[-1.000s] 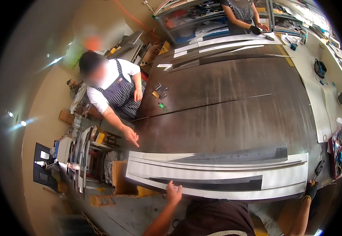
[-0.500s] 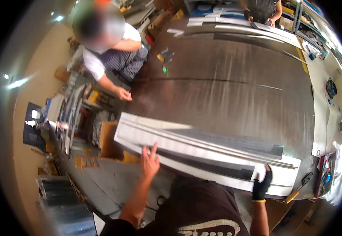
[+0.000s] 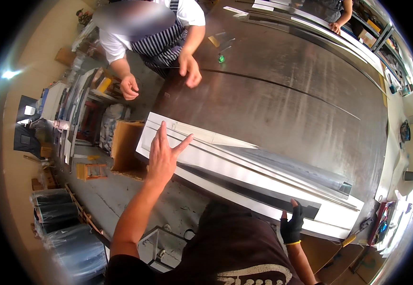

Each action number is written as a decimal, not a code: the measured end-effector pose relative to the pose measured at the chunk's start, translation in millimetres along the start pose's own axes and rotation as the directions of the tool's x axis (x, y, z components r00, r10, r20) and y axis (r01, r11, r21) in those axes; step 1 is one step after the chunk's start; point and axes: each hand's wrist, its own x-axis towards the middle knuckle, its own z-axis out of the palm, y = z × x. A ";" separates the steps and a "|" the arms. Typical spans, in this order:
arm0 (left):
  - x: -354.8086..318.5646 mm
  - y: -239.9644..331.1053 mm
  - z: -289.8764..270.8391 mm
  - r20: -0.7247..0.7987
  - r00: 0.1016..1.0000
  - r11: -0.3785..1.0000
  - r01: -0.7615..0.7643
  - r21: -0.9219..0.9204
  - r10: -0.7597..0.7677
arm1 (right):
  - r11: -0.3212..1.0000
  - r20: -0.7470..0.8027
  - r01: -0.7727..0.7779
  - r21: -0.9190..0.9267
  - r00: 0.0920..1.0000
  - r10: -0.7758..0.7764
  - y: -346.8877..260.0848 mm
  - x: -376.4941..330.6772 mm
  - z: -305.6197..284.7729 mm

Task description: The person aligns and stacks several long, thin white and dark strips on a large workbench. They use a yellow-handled roller tool to press down on the strips, smoothing them out and securing them in place.

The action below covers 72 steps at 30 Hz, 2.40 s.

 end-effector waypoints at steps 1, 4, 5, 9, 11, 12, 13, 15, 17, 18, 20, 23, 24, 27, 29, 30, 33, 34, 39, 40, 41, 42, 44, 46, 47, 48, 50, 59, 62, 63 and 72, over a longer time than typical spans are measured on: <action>3.0 -8.9 1.7 0.012 1.000 1.000 -0.005 -0.006 0.005 | 1.000 0.005 -0.002 0.005 1.000 0.002 -8.3 3.2 6.5; 12.1 -35.2 10.8 0.035 0.999 0.999 -0.033 -0.029 0.034 | 1.000 0.021 -0.018 0.019 1.000 0.017 -39.4 10.8 26.7; 16.2 -43.7 15.3 0.034 0.998 0.998 -0.049 -0.041 0.050 | 0.999 0.028 -0.028 0.022 0.999 0.027 -51.7 14.2 33.2; 30.3 -72.3 29.5 0.045 0.994 0.992 -0.099 -0.077 0.103 | 0.997 0.042 -0.049 0.055 0.998 0.047 -74.4 17.1 61.6; 34.6 -84.7 36.0 0.029 0.991 0.991 -0.133 -0.025 0.134 | 0.996 0.034 -0.062 0.065 0.998 0.060 -88.4 22.7 72.3; 36.1 -90.0 39.0 0.021 0.989 0.989 -0.149 0.001 0.149 | 0.996 0.025 -0.064 0.064 0.998 0.062 -93.1 24.7 75.8; 37.5 -94.7 42.4 0.013 0.989 0.989 -0.149 -0.022 0.149 | 0.996 0.014 -0.067 0.062 0.998 0.066 -97.0 26.0 78.9; 37.9 -103.1 48.7 0.000 0.989 0.987 -0.146 -0.067 0.147 | 0.996 -0.002 -0.075 0.051 0.997 0.075 -104.1 29.6 82.7; 44.9 -107.5 47.7 0.012 0.989 0.988 -0.146 -0.055 0.147 | 0.995 -0.020 -0.093 0.034 0.995 0.094 -108.9 32.5 83.6; 47.2 -109.5 47.8 0.019 0.989 0.988 -0.144 -0.048 0.145 | 0.994 -0.026 -0.103 0.030 0.994 0.104 -109.3 32.8 84.3; 51.0 -116.4 51.7 0.003 0.989 0.984 -0.150 -0.092 0.150 | 0.992 -0.040 -0.121 0.024 0.992 0.121 -110.1 32.4 85.3; 56.9 -119.2 47.0 -0.002 0.994 0.991 -0.107 -0.077 0.108 | 0.989 -0.028 -0.144 0.020 0.989 0.144 -110.5 30.7 84.9; 58.5 -120.7 46.6 0.000 0.993 0.990 -0.119 -0.070 0.120 | 0.989 -0.023 -0.149 0.018 0.988 0.150 -110.8 30.5 84.5; 63.1 -124.9 48.7 0.003 0.991 0.990 -0.135 -0.050 0.136 | 0.988 -0.033 -0.146 0.047 0.988 0.148 -111.2 29.2 84.9; 62.3 -128.1 51.1 0.012 0.993 0.992 -0.119 -0.040 0.120 | 0.985 -0.018 -0.165 0.051 0.986 0.166 -108.5 28.7 85.4; 63.1 -129.4 48.5 0.013 0.992 0.992 -0.123 -0.026 0.123 | 0.983 -0.010 -0.175 0.052 0.984 0.175 -107.0 28.4 85.3; 70.2 -129.5 39.8 -0.017 0.996 0.993 -0.086 -0.078 0.085 | 0.981 -0.007 -0.183 0.058 0.983 0.184 -105.3 29.6 85.5; 73.0 -127.1 37.3 -0.040 0.999 0.987 -0.041 -0.156 0.035 | 0.982 -0.007 -0.180 0.058 0.984 0.180 -104.9 29.9 85.7; 76.5 -132.2 34.7 -0.087 0.995 0.980 -0.063 -0.187 0.048 | 0.982 -0.002 -0.175 0.067 0.985 0.175 -102.8 29.8 88.2; 77.0 -131.3 34.7 -0.090 0.996 0.973 -0.043 -0.225 0.023 | 0.982 -0.008 -0.173 0.069 0.985 0.174 -102.2 29.8 88.6; 77.4 -130.7 34.8 -0.092 0.996 0.964 -0.022 -0.264 -0.002 | 0.982 -0.013 -0.172 0.071 0.985 0.174 -102.0 29.6 89.3; 77.2 -131.3 34.9 -0.085 0.996 0.975 -0.040 -0.217 0.022 | 0.983 -0.019 -0.171 0.073 0.985 0.173 -101.6 29.1 89.9; 75.2 -134.7 34.5 -0.068 0.995 0.990 -0.075 -0.119 0.068 | 0.986 -0.016 -0.160 0.057 0.987 0.161 -98.4 29.1 90.8; 73.6 -135.5 35.6 -0.049 0.998 0.990 -0.046 -0.133 0.040 | 0.987 -0.017 -0.152 0.046 0.988 0.153 -98.1 29.9 90.5; 73.3 -135.5 36.0 -0.040 0.999 0.990 -0.032 -0.140 0.026 | 0.988 -0.019 -0.150 0.043 0.988 0.151 -99.5 30.8 89.5; 73.3 -135.2 36.0 -0.049 0.999 0.984 -0.005 -0.181 -0.004 | 0.988 -0.021 -0.149 0.041 0.989 0.149 -100.4 31.5 89.1; 73.9 -133.8 36.3 -0.064 0.996 0.963 0.046 -0.265 -0.065 | 0.988 -0.022 -0.148 0.041 0.989 0.149 -99.7 31.4 88.4; 67.9 -139.0 42.7 -0.036 0.995 0.936 0.071 -0.345 -0.089 | 0.991 -0.029 -0.129 0.040 0.991 0.130 -95.9 27.1 89.6; 62.4 -145.5 49.3 0.004 1.000 0.994 -0.005 -0.111 0.006 | 0.987 -0.035 -0.150 0.056 0.988 0.152 -98.7 26.4 89.6; 61.3 -145.8 49.6 0.013 1.000 0.998 -0.020 -0.064 0.021 | 0.985 -0.038 -0.161 0.062 0.986 0.164 -100.1 26.4 89.2; 63.9 -132.5 35.4 0.007 0.985 0.941 0.166 -0.297 -0.171 | 0.988 -0.077 -0.144 0.055 0.986 0.148 -99.6 24.7 88.5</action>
